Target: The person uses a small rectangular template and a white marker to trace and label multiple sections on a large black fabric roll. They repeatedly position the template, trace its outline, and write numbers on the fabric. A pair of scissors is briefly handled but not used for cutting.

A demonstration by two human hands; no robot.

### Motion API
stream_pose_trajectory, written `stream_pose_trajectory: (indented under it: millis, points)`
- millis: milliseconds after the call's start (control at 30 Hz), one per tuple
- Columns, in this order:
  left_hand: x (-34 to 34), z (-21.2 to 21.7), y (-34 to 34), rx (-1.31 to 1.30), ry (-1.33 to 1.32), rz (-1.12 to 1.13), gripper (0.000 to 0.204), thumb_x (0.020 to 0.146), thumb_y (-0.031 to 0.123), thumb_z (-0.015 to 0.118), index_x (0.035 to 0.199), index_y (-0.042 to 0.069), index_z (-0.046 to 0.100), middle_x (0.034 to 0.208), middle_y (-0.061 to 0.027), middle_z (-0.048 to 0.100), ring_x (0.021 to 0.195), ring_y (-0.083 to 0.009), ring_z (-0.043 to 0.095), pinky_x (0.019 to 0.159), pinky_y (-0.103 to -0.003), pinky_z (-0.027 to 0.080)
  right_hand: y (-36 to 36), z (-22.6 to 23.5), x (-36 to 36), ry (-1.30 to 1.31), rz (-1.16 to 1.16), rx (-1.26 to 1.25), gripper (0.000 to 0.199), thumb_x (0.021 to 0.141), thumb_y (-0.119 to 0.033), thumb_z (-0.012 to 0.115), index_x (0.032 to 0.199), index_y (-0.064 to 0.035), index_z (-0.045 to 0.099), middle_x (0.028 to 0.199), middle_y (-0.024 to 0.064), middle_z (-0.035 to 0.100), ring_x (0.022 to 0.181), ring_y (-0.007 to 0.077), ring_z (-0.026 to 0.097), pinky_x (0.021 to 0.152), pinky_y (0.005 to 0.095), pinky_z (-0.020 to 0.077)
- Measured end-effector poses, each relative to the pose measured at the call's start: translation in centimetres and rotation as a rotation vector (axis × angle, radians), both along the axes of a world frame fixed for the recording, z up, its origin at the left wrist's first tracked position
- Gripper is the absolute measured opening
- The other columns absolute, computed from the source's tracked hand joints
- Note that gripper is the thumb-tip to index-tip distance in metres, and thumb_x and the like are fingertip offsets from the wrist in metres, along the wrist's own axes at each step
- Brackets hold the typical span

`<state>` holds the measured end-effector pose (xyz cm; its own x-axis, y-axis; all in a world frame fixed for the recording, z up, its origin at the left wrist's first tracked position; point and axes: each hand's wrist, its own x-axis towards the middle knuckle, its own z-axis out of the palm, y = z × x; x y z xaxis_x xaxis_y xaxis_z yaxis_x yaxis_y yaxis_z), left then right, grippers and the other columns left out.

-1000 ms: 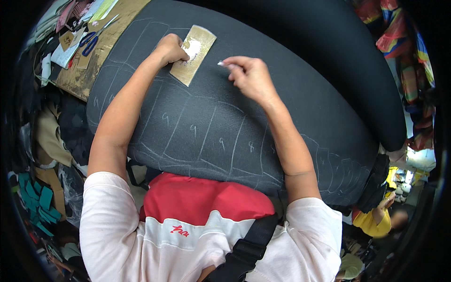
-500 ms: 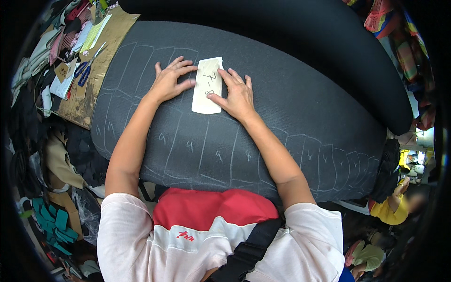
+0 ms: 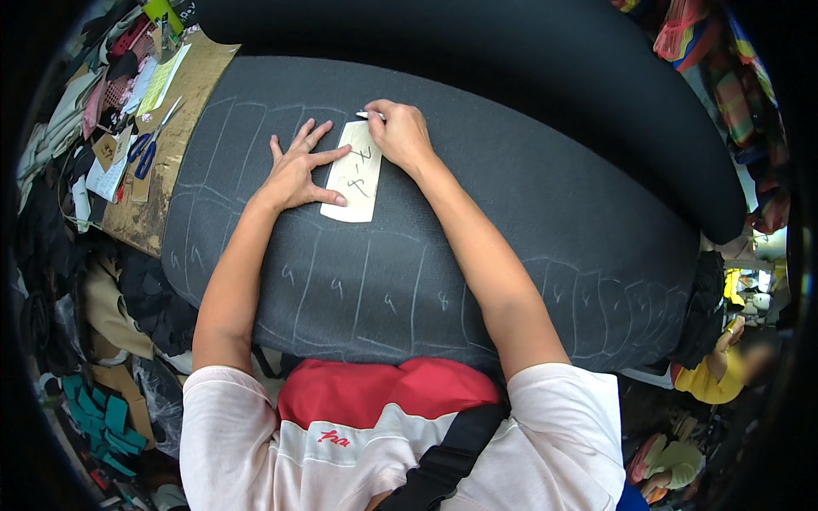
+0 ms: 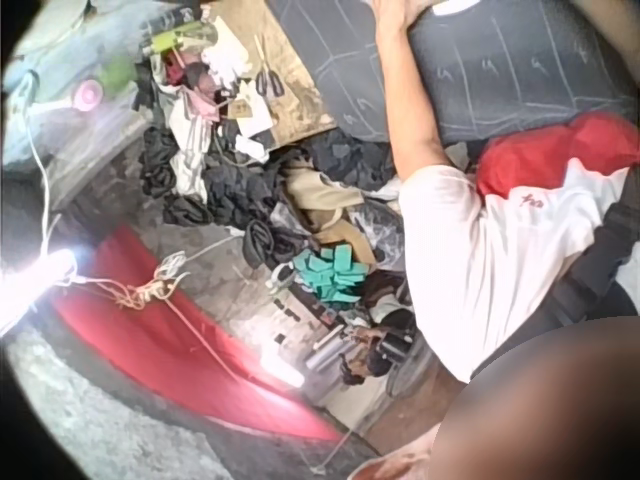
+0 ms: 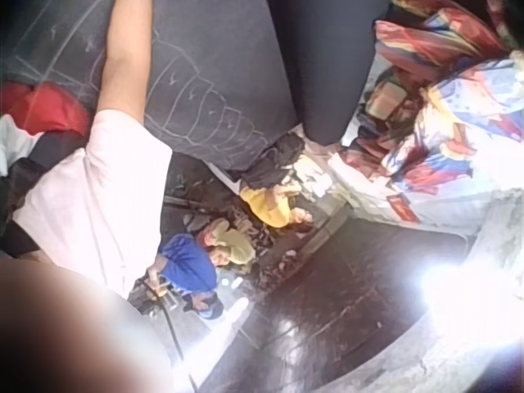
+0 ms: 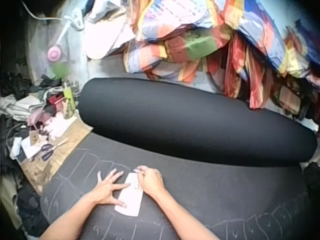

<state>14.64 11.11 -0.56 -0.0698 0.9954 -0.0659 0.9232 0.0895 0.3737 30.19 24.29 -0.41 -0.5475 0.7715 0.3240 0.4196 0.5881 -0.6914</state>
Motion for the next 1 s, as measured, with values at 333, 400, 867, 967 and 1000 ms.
stream_pose_trajectory:
  millis: [333, 400, 867, 967, 1000]
  points:
    - [0.3, 0.2, 0.1, -0.014, -0.008, 0.038, 0.092, 0.033, 0.053, 0.084, 0.12, 0.033, 0.06, 0.148, -0.0047, 0.031, 0.14, -0.0279, 0.017, 0.105, -0.072, 0.003, 3.0, 2.2, 1.3, -0.416, -0.126, -0.098, 0.02, 0.079, -0.014, 0.058, 0.088, -0.0031, 0.072, 0.085, 0.0202, 0.068, 0.082, 0.0322, 0.066, 0.082, 0.041, 0.0504]
    - [0.3, 0.2, 0.2, -0.018, -0.014, 0.029, 0.092, 0.034, 0.053, 0.085, 0.121, 0.032, 0.06, 0.148, -0.0051, 0.031, 0.141, -0.028, 0.017, 0.104, -0.072, 0.003, 2.1, 2.1, 1.6, -0.378, -0.11, -0.004, 0.019, 0.078, -0.012, 0.057, 0.085, -0.0014, 0.071, 0.082, 0.0209, 0.067, 0.082, 0.0336, 0.066, 0.081, 0.0422, 0.0505]
    - [0.9, 1.2, 0.5, -0.121, 0.009, 0.057, 0.088, 0.042, 0.041, 0.088, 0.124, 0.033, 0.057, 0.15, -0.0042, 0.027, 0.141, -0.0274, 0.015, 0.105, -0.071, 0.009, -11.7, 3.2, 2.5, -0.196, 0.409, -0.067, 0.013, 0.076, -0.005, 0.059, 0.076, 0.0068, 0.065, 0.064, 0.0264, 0.061, 0.065, 0.0355, 0.065, 0.064, 0.0436, 0.0543]
    - [1.5, 2.5, 0.5, -0.164, 0.04, 0.076, 0.086, 0.045, 0.036, 0.088, 0.125, 0.031, 0.057, 0.149, -0.0067, 0.028, 0.14, -0.0264, 0.018, 0.105, -0.07, 0.014, -11.4, 3.6, 3.6, -0.452, 0.338, 0.051, 0.014, 0.075, -0.01, 0.061, 0.078, 0.003, 0.067, 0.067, 0.0214, 0.064, 0.065, 0.0331, 0.066, 0.062, 0.0411, 0.0546]
    - [1.8, 2.9, 0.5, -0.171, 0.048, 0.083, 0.085, 0.046, 0.035, 0.088, 0.125, 0.029, 0.057, 0.148, -0.0077, 0.03, 0.139, -0.0262, 0.021, 0.105, -0.068, 0.017, -10.9, 4.0, 4.8, -0.581, 0.322, 0.094, 0.015, 0.075, -0.011, 0.063, 0.078, 0.0019, 0.068, 0.067, 0.0196, 0.064, 0.065, 0.0322, 0.066, 0.062, 0.0406, 0.0546]
